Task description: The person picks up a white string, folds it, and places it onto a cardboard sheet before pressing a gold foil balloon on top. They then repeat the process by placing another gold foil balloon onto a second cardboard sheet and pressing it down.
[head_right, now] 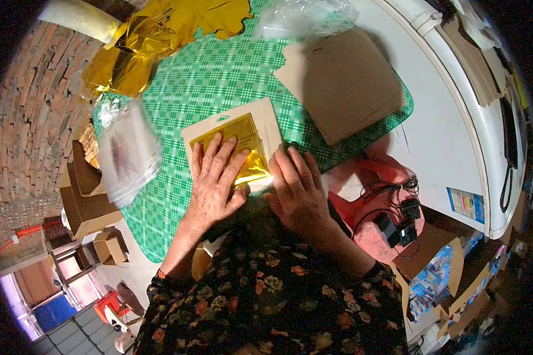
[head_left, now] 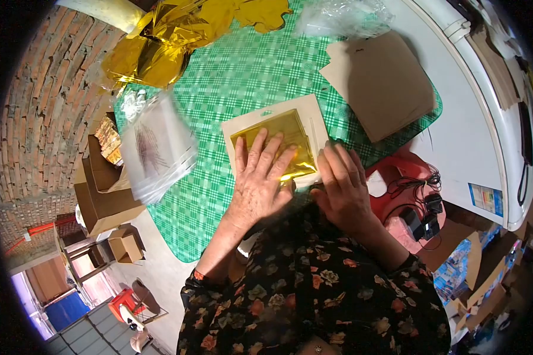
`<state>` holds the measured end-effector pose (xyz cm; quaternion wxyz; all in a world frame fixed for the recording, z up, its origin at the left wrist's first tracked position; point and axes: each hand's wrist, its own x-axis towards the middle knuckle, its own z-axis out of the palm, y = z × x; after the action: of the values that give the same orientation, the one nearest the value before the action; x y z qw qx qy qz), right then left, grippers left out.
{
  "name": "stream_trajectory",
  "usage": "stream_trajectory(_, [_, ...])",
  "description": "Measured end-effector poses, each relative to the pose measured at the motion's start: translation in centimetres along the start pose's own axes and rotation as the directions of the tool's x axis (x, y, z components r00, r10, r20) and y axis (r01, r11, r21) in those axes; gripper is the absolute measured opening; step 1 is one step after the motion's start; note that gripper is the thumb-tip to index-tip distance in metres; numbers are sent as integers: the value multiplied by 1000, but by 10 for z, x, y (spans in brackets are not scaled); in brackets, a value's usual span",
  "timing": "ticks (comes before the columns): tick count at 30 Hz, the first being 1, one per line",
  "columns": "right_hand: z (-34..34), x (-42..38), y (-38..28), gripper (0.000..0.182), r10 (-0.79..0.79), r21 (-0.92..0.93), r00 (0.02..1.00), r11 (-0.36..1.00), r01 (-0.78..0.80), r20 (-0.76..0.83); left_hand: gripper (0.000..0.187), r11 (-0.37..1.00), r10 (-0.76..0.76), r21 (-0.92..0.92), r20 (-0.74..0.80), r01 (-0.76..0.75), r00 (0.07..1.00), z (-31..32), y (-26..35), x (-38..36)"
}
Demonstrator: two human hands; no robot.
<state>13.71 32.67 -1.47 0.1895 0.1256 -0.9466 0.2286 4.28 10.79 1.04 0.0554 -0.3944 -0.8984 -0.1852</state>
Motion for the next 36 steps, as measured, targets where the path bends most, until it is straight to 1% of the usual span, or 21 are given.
stream_trajectory(3, [2, 5, 0, 69, -20, -45, 999, 999, 18, -30, 63, 998, 11, 67, 36, -13, 999, 3, -2, -1])
stream_trajectory(6, [2, 6, -1, 71, -11, -50, 1000, 999, 10, -24, 63, 996, -37, 86, -9, 37, 999, 7, 0, -3])
stream_trajectory(9, [5, 8, -1, 71, -6, -67, 999, 998, 4, -31, 62, 992, -57, 113, 0, 57, 998, 7, 1, -4])
stream_trajectory(12, [8, 9, -3, 73, 7, -85, 1000, 996, -9, -25, 61, 993, -69, 98, 1, 68, 998, 10, 0, -4])
stream_trajectory(15, [7, 12, -9, 75, 68, -109, 997, 992, -65, 26, 60, 993, -77, 86, 9, 76, 997, 9, 1, -4])
stream_trajectory(18, [5, 21, -18, 79, 162, -174, 982, 974, -143, 98, 60, 993, -83, 86, 16, 82, 996, 8, 1, -3])
stream_trajectory(21, [6, 26, -20, 79, 169, -223, 981, 964, -144, 95, 60, 993, -86, 83, 16, 84, 996, 8, 2, -3])
stream_trajectory(24, [4, 32, -19, 76, 143, -225, 989, 966, -129, 47, 64, 994, -91, 63, 4, 91, 996, 10, 1, -3])
stream_trajectory(27, [6, 32, -19, 73, 141, -241, 990, 962, -130, 31, 64, 994, -90, 65, -4, 90, 996, 10, 1, -3])
stream_trajectory(30, [2, 30, -18, 69, 148, -196, 988, 971, -136, 50, 59, 993, -89, 77, 16, 88, 996, 8, 2, -2])
stream_trajectory(33, [0, 21, -14, 73, 137, -154, 987, 980, -124, 82, 60, 994, -85, 75, 20, 83, 996, 8, 1, -2])
stream_trajectory(36, [-5, 13, -10, 70, 97, -63, 990, 994, -91, 105, 59, 994, -89, 71, 32, 86, 996, 7, 1, -2])
